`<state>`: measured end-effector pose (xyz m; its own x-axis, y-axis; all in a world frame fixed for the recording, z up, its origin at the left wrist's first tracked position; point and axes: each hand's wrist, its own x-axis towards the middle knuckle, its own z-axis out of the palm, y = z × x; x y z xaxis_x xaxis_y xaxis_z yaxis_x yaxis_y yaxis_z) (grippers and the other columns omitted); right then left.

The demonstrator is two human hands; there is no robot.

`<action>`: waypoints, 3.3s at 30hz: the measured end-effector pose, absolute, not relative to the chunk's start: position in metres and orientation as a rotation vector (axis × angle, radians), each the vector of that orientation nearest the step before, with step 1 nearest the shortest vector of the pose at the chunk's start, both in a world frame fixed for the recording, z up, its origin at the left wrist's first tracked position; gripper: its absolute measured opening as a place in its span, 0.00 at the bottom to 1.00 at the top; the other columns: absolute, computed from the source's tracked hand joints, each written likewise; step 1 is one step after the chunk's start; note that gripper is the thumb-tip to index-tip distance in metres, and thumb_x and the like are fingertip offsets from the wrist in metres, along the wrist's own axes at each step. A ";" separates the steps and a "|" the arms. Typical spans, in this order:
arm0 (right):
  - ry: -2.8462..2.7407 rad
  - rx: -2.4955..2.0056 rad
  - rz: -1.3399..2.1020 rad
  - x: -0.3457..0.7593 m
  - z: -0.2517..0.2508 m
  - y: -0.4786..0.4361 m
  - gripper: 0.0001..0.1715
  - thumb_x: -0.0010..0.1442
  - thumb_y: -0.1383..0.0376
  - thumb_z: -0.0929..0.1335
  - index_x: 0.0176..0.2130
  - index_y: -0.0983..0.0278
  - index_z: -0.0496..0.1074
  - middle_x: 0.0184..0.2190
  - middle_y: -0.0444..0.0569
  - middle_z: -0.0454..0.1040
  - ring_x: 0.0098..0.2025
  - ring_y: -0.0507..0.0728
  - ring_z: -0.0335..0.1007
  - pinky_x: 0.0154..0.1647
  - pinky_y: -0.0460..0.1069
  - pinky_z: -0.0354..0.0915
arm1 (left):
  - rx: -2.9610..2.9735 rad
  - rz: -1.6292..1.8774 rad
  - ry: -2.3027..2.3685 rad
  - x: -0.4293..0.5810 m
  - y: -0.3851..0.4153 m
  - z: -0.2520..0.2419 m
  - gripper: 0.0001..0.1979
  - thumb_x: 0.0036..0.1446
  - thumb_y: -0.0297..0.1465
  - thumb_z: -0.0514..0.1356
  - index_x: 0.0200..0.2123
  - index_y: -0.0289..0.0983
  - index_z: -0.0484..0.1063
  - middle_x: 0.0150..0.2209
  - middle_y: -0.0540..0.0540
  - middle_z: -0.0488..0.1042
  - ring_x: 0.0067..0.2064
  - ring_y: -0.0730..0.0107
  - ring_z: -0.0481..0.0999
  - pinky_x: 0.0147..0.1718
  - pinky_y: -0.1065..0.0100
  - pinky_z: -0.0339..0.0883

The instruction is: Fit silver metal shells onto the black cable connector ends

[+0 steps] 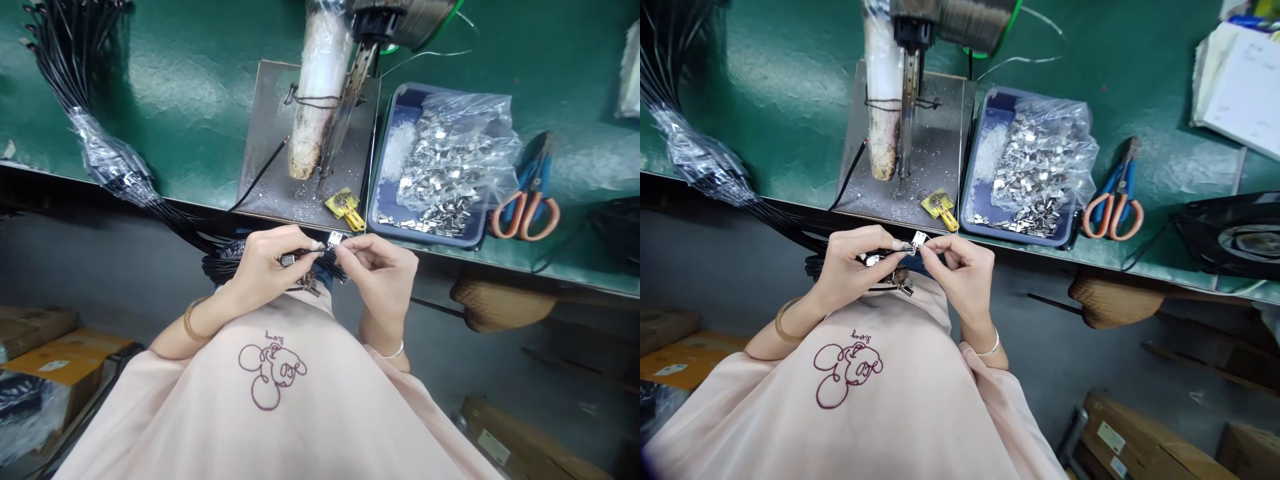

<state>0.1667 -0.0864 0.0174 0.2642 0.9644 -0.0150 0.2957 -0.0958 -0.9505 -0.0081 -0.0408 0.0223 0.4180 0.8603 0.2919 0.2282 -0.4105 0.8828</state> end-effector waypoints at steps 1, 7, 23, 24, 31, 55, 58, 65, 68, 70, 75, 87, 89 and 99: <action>-1.177 -1.600 0.915 0.167 0.018 -0.086 0.06 0.55 0.65 0.73 0.26 0.62 0.77 0.15 0.37 0.63 0.17 0.45 0.47 0.18 0.45 0.46 | 1.892 1.011 0.926 -0.008 -0.041 0.022 0.03 0.59 0.23 0.64 0.33 0.34 0.79 0.28 0.49 0.78 0.29 0.75 0.75 0.30 0.73 0.68; -1.108 -1.616 0.968 0.165 0.019 -0.083 0.07 0.54 0.65 0.73 0.25 0.63 0.76 0.15 0.38 0.64 0.17 0.45 0.49 0.18 0.44 0.46 | 1.935 1.032 0.924 -0.007 -0.042 0.020 0.04 0.60 0.24 0.63 0.34 0.34 0.79 0.28 0.47 0.80 0.29 0.75 0.76 0.29 0.73 0.69; -1.485 -1.371 0.516 0.167 0.007 -0.096 0.08 0.61 0.69 0.72 0.39 0.56 0.82 0.23 0.39 0.75 0.19 0.46 0.59 0.18 0.45 0.55 | 1.882 1.052 0.953 -0.006 -0.043 0.021 0.03 0.59 0.25 0.64 0.34 0.34 0.79 0.30 0.47 0.82 0.29 0.75 0.77 0.29 0.74 0.70; -1.512 -1.343 0.493 0.168 0.006 -0.096 0.09 0.61 0.69 0.72 0.39 0.56 0.82 0.23 0.39 0.77 0.19 0.47 0.62 0.19 0.45 0.56 | 1.876 1.056 0.958 -0.006 -0.043 0.020 0.03 0.59 0.25 0.64 0.34 0.35 0.79 0.31 0.47 0.82 0.30 0.74 0.78 0.30 0.73 0.71; -1.579 -1.233 0.312 0.168 -0.004 -0.100 0.09 0.59 0.72 0.73 0.38 0.58 0.79 0.27 0.41 0.80 0.24 0.49 0.72 0.22 0.45 0.62 | 1.838 1.054 0.967 -0.006 -0.044 0.021 0.02 0.59 0.26 0.65 0.34 0.35 0.79 0.34 0.46 0.84 0.33 0.72 0.82 0.35 0.72 0.75; -1.812 -1.258 -0.102 0.170 -0.008 -0.099 0.10 0.60 0.71 0.72 0.42 0.57 0.75 0.29 0.42 0.80 0.28 0.51 0.76 0.28 0.47 0.68 | 1.810 1.047 0.914 -0.004 -0.048 0.015 0.04 0.61 0.25 0.64 0.34 0.36 0.79 0.33 0.46 0.83 0.34 0.71 0.81 0.35 0.70 0.74; -1.828 -1.231 -0.107 0.173 -0.012 -0.103 0.11 0.60 0.69 0.74 0.42 0.56 0.76 0.30 0.42 0.81 0.27 0.51 0.76 0.28 0.47 0.69 | 1.806 1.038 0.911 -0.003 -0.049 0.013 0.04 0.60 0.26 0.64 0.34 0.36 0.79 0.33 0.46 0.83 0.33 0.71 0.81 0.34 0.70 0.73; -1.561 -1.239 -0.181 0.178 -0.013 -0.102 0.03 0.64 0.62 0.71 0.35 0.56 0.76 0.23 0.40 0.77 0.21 0.51 0.70 0.22 0.48 0.65 | 1.718 1.049 0.896 -0.004 -0.045 0.013 0.02 0.59 0.28 0.66 0.35 0.36 0.81 0.35 0.45 0.84 0.34 0.70 0.82 0.35 0.69 0.75; -1.504 -1.306 -0.034 0.178 -0.006 -0.097 0.07 0.64 0.63 0.70 0.43 0.57 0.78 0.30 0.43 0.81 0.23 0.51 0.70 0.22 0.48 0.64 | 1.681 1.069 0.860 -0.004 -0.045 0.013 0.02 0.58 0.26 0.67 0.35 0.36 0.82 0.34 0.45 0.84 0.34 0.70 0.82 0.36 0.70 0.76; -1.531 -1.332 0.077 0.177 -0.002 -0.095 0.11 0.65 0.63 0.70 0.47 0.56 0.78 0.33 0.45 0.82 0.24 0.51 0.71 0.22 0.48 0.64 | 1.653 1.056 0.853 -0.005 -0.045 0.013 0.02 0.57 0.26 0.67 0.35 0.37 0.82 0.34 0.45 0.84 0.34 0.70 0.82 0.36 0.70 0.76; -1.524 -1.318 0.341 0.172 0.005 -0.090 0.07 0.64 0.63 0.71 0.43 0.56 0.80 0.34 0.47 0.81 0.32 0.53 0.75 0.23 0.47 0.63 | 1.589 0.976 0.851 -0.008 -0.042 0.015 0.02 0.57 0.28 0.68 0.34 0.37 0.82 0.34 0.44 0.84 0.34 0.70 0.82 0.36 0.69 0.76; -1.285 -1.335 0.999 0.164 0.010 -0.082 0.19 0.66 0.55 0.68 0.28 0.64 0.73 0.24 0.43 0.70 0.22 0.47 0.60 0.20 0.44 0.54 | 1.029 0.668 0.830 -0.013 -0.040 0.013 0.15 0.52 0.41 0.71 0.31 0.33 0.77 0.23 0.48 0.78 0.21 0.75 0.75 0.23 0.73 0.72; -1.289 -1.324 1.000 0.163 0.009 -0.082 0.19 0.66 0.55 0.68 0.28 0.64 0.73 0.24 0.42 0.69 0.22 0.47 0.58 0.20 0.44 0.54 | 0.985 0.664 0.823 -0.012 -0.039 0.013 0.16 0.51 0.41 0.72 0.30 0.33 0.76 0.22 0.49 0.77 0.20 0.76 0.74 0.22 0.74 0.71; -1.384 -1.360 0.816 0.162 0.010 -0.086 0.14 0.65 0.60 0.69 0.29 0.63 0.75 0.25 0.43 0.72 0.21 0.47 0.57 0.20 0.45 0.53 | 0.978 0.629 0.857 -0.013 -0.038 0.012 0.19 0.49 0.44 0.72 0.30 0.34 0.76 0.22 0.50 0.76 0.18 0.77 0.70 0.20 0.73 0.69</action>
<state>0.1623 -0.0857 0.0099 0.1208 0.9747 0.1879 0.3075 0.1433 -0.9407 -0.0134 -0.0382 0.0125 0.5270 0.7829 -0.3307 -0.0810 0.4336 0.8974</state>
